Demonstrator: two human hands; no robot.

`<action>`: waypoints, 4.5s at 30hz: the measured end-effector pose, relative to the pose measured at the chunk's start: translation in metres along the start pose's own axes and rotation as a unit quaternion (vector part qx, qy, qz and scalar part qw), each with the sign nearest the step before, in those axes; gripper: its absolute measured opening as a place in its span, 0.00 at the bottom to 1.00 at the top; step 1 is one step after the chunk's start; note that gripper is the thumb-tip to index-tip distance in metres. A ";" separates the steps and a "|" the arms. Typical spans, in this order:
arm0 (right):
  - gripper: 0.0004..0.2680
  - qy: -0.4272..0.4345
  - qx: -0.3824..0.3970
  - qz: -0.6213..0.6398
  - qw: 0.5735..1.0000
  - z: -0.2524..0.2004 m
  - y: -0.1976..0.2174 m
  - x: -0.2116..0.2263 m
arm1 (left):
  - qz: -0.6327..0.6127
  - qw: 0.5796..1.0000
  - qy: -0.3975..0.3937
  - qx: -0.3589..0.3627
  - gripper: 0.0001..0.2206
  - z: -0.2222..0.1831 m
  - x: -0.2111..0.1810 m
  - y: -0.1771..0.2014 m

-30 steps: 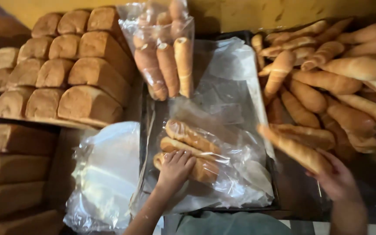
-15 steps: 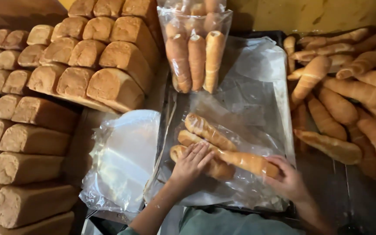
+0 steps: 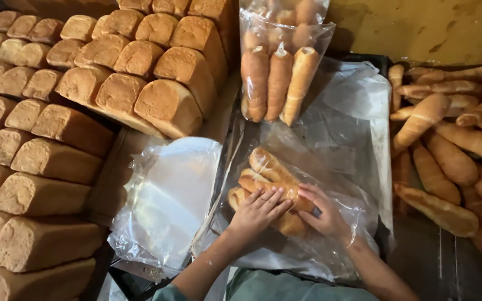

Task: The person places several bread rolls into a plastic bag by hand and then seals the bag.

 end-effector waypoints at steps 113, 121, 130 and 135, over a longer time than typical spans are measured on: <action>0.13 -0.431 -0.356 0.579 0.594 -0.082 -0.010 -0.083 | -0.110 0.980 0.160 0.031 0.28 0.060 0.002 -0.001; 0.13 -0.418 -0.316 0.596 0.609 -0.072 -0.009 -0.077 | -0.157 0.965 0.122 0.171 0.22 0.168 -0.021 -0.057; 0.17 -0.386 -0.299 0.591 0.642 -0.045 -0.009 -0.045 | -0.237 0.921 0.166 0.260 0.18 0.190 -0.016 -0.103; 0.19 -0.398 -0.286 0.579 0.652 -0.030 -0.019 -0.050 | -0.240 0.920 0.215 0.225 0.16 0.192 -0.015 -0.102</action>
Point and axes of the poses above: each hand's wrist, its own z-axis towards the middle knuckle, its own y-axis out of the back of the hand, x = y × z, the point moved 3 cm from there along z, towards the middle knuckle, and after that the axes turned 5 degrees about -x, right-handed, at the moved point
